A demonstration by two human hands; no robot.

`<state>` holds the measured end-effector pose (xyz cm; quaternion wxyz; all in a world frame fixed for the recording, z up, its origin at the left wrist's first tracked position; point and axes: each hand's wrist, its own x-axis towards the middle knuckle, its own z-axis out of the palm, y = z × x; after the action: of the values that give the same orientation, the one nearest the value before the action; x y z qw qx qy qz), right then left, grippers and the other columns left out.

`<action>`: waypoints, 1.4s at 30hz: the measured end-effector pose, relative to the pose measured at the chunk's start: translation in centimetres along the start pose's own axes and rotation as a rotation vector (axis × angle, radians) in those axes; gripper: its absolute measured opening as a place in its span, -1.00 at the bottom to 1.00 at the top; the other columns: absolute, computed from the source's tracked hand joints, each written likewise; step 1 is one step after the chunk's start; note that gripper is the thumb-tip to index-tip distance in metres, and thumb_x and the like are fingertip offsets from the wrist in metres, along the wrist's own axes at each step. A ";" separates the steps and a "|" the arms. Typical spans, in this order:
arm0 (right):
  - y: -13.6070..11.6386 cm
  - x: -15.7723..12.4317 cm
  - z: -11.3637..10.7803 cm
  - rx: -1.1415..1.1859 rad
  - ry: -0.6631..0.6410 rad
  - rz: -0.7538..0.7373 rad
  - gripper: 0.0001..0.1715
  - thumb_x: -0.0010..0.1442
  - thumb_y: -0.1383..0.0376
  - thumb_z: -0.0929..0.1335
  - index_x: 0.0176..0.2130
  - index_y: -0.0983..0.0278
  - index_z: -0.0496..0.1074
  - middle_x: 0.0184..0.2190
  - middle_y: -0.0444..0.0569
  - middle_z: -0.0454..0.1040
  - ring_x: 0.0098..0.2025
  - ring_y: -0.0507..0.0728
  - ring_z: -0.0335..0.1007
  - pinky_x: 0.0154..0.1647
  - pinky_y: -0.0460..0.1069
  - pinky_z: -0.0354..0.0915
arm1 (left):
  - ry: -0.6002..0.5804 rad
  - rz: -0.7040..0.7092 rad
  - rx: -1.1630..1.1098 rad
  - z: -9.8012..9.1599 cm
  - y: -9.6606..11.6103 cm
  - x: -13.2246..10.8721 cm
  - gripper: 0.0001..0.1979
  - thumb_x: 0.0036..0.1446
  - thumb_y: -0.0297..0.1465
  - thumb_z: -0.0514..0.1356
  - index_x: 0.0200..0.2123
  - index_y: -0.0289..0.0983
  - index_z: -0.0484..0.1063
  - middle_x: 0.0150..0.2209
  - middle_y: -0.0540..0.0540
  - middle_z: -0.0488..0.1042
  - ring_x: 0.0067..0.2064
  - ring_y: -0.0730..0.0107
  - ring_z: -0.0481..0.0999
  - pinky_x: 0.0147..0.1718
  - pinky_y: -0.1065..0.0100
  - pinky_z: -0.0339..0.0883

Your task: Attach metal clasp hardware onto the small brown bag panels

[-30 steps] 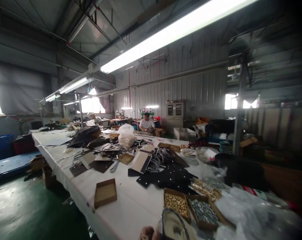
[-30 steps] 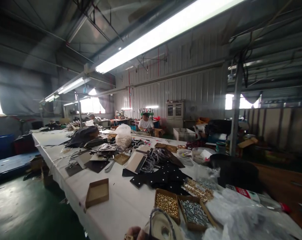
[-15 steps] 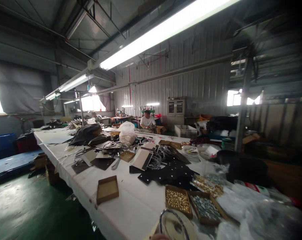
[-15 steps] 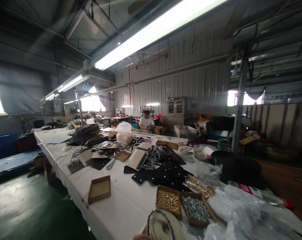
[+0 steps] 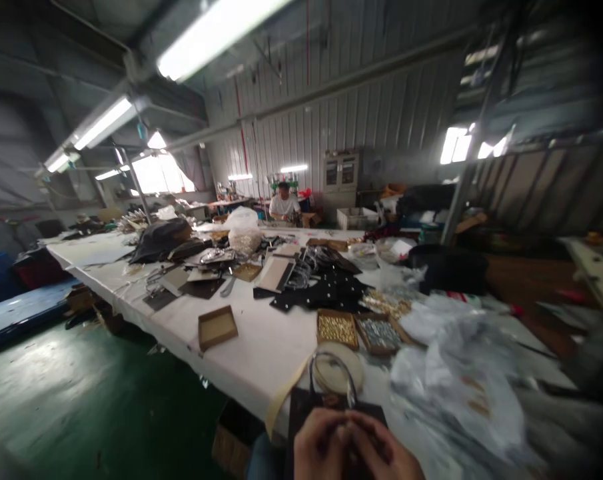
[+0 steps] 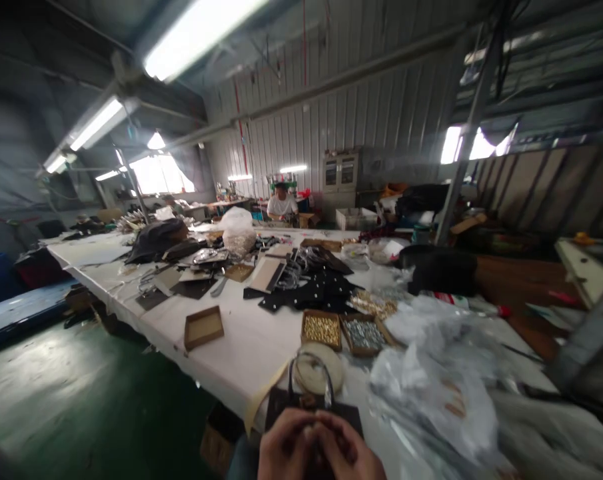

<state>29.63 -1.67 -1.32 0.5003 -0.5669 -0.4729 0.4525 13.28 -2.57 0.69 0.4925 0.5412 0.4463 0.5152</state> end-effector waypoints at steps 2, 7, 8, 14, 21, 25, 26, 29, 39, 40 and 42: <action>0.7 -0.3 0.5 0.061 -0.030 0.031 -0.25 0.13 -0.38 0.58 -0.06 0.15 0.73 -0.14 0.10 0.75 -0.12 0.42 0.73 -0.07 0.21 0.70 | 0.089 0.054 -0.047 0.3 -0.9 -0.6 -0.58 0.45 0.00 0.30 0.01 -0.19 0.77 -0.04 -0.25 0.73 -0.05 0.03 0.71 0.04 0.09 0.64; 4.2 0.1 0.4 0.122 -0.111 -0.005 -0.34 0.39 -0.27 0.49 0.09 0.18 0.73 0.12 0.13 0.71 0.16 0.41 0.66 0.29 0.22 0.56 | 0.130 0.103 -0.141 0.5 -5.2 -0.7 -0.74 0.45 -0.18 0.36 -0.01 -0.19 0.78 0.07 -0.23 0.72 0.14 0.03 0.69 0.21 0.07 0.59; 4.9 0.2 0.2 0.119 -0.135 -0.013 -0.38 0.43 -0.24 0.47 0.12 0.16 0.72 0.16 0.12 0.69 0.23 0.41 0.63 0.37 0.24 0.50 | 0.133 0.083 -0.160 0.5 -6.0 -0.8 -0.73 0.45 -0.18 0.36 0.00 -0.20 0.77 0.08 -0.23 0.72 0.14 0.03 0.69 0.21 0.05 0.60; 6.2 1.1 -0.3 0.003 -0.154 -0.122 -0.53 0.47 -0.11 0.47 0.10 0.13 0.72 0.14 0.07 0.71 0.20 0.38 0.64 0.33 0.25 0.54 | 0.140 -0.015 -0.259 0.9 -8.4 -0.6 -0.58 0.28 -0.22 0.51 0.15 -0.23 0.67 0.03 -0.23 0.75 0.02 0.10 0.74 0.10 0.10 0.67; 6.4 1.5 -1.0 -0.260 -0.132 -0.335 -0.71 0.54 0.07 0.42 0.07 0.09 0.71 0.04 0.02 0.73 -0.02 0.30 0.71 0.07 0.16 0.65 | 0.198 0.031 -0.172 1.1 -8.7 0.1 -0.70 0.25 -0.32 0.51 0.04 -0.19 0.71 -0.02 -0.15 0.74 -0.04 0.16 0.74 0.02 0.18 0.65; 7.8 1.9 -1.7 -0.343 -0.141 -0.511 -0.75 0.58 0.19 0.39 0.10 0.07 0.68 0.06 0.00 0.71 0.02 0.28 0.69 0.11 0.17 0.64 | 0.209 0.111 -0.078 1.0 -9.6 0.4 -0.78 0.25 -0.34 0.50 -0.03 -0.16 0.76 -0.03 -0.13 0.74 -0.01 0.15 0.72 0.08 0.16 0.61; 8.1 2.1 -1.9 -0.365 -0.161 -0.559 -0.74 0.59 0.23 0.38 0.12 0.07 0.67 0.06 0.00 0.70 0.05 0.28 0.69 0.14 0.17 0.63 | 0.206 0.114 -0.070 0.9 -9.7 0.5 -0.78 0.24 -0.34 0.51 -0.04 -0.16 0.77 -0.04 -0.13 0.74 -0.02 0.15 0.72 0.07 0.15 0.60; 8.6 2.6 -2.3 -0.425 -0.236 -0.666 -0.65 0.61 0.33 0.33 0.22 0.06 0.60 0.09 -0.01 0.68 0.11 0.26 0.67 0.18 0.16 0.61 | 0.164 0.093 -0.073 0.5 -10.1 0.8 -0.75 0.22 -0.30 0.53 -0.04 -0.16 0.79 -0.05 -0.14 0.75 -0.01 0.13 0.72 0.07 0.15 0.60; 8.2 3.0 -2.1 -0.599 -0.201 -0.778 -0.61 0.59 0.43 0.31 0.27 0.13 0.49 0.08 0.06 0.64 0.10 0.29 0.65 0.18 0.22 0.61 | 0.044 0.007 -0.093 -0.2 -9.8 2.0 -0.72 0.20 -0.30 0.54 -0.01 -0.14 0.81 -0.03 -0.13 0.74 -0.05 0.17 0.71 0.03 0.20 0.60; 8.1 3.0 -2.1 -0.611 -0.191 -0.780 -0.63 0.58 0.42 0.31 0.26 0.14 0.50 0.08 0.07 0.64 0.09 0.29 0.66 0.16 0.22 0.62 | 0.043 0.012 -0.092 -0.2 -9.7 2.1 -0.74 0.21 -0.30 0.54 -0.02 -0.14 0.81 -0.03 -0.14 0.74 -0.02 0.15 0.71 0.06 0.19 0.60; 8.0 3.1 -2.1 -0.627 -0.180 -0.777 -0.66 0.59 0.41 0.31 0.23 0.15 0.50 0.05 0.08 0.64 0.06 0.30 0.66 0.13 0.22 0.63 | 0.034 0.021 -0.075 -0.2 -9.4 2.3 -0.77 0.24 -0.30 0.52 -0.03 -0.14 0.81 -0.03 -0.14 0.75 0.00 0.13 0.72 0.09 0.17 0.60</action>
<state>32.83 0.64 -9.25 0.3948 -0.4306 -0.8033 0.1163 13.48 0.80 -8.39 0.4995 0.5180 0.4293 0.5459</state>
